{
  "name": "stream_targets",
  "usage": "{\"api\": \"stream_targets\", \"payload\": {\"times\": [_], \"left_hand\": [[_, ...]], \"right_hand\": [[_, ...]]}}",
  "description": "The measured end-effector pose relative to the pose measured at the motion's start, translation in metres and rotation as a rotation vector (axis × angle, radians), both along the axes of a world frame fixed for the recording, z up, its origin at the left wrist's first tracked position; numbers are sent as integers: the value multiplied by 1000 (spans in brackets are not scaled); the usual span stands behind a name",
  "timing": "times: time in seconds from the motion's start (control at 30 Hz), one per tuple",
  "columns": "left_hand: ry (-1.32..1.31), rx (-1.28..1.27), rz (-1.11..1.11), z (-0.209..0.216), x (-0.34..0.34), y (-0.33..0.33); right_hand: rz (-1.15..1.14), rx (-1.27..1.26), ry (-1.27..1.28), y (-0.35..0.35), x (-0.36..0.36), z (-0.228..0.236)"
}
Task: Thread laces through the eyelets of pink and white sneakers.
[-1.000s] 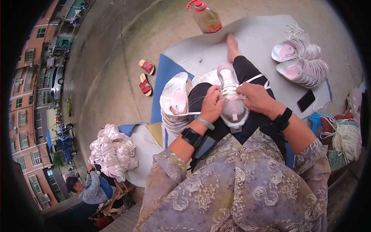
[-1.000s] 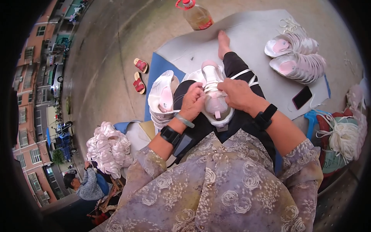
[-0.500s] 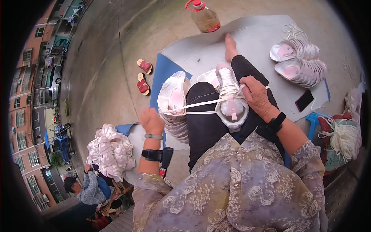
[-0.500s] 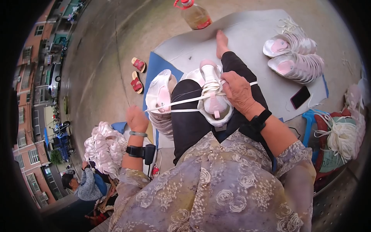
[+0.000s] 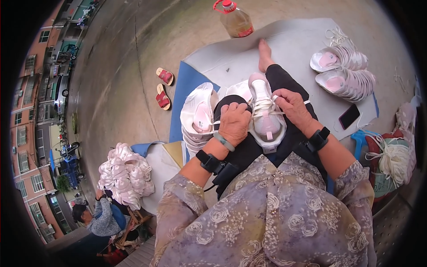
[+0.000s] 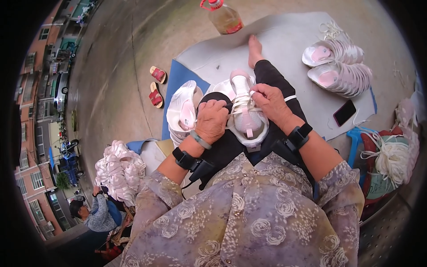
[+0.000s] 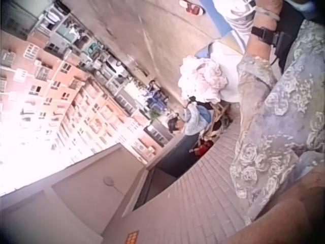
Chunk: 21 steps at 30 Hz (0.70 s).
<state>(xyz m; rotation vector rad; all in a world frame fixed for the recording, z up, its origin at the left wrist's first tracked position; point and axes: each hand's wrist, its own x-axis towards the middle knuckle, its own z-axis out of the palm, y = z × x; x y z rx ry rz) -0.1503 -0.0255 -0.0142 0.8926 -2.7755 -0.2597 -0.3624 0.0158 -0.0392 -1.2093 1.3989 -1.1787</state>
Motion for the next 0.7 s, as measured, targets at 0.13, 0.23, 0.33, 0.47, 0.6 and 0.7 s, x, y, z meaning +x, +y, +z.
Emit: {"api": "stream_targets", "payload": {"times": [0.13, 0.23, 0.33, 0.47, 0.6, 0.7], "left_hand": [[-66, -9, 28, 2, 5, 1], [-111, -22, 38, 5, 4, 4], [-140, -77, 50, 8, 9, 2], [-107, -159, 32, 11, 20, -1], [-147, -185, 49, 16, 32, 0], [-189, -175, 80, 23, 42, 1]], "right_hand": [[-27, 106, -128, -2, 4, 4], [-12, 108, -83, -4, 4, -1], [0, 87, -68, -3, 5, 0], [12, 73, 15, -1, 4, -13], [4, -49, 240, 1, 3, -16], [25, -90, 349, 1, 4, -14]]}}
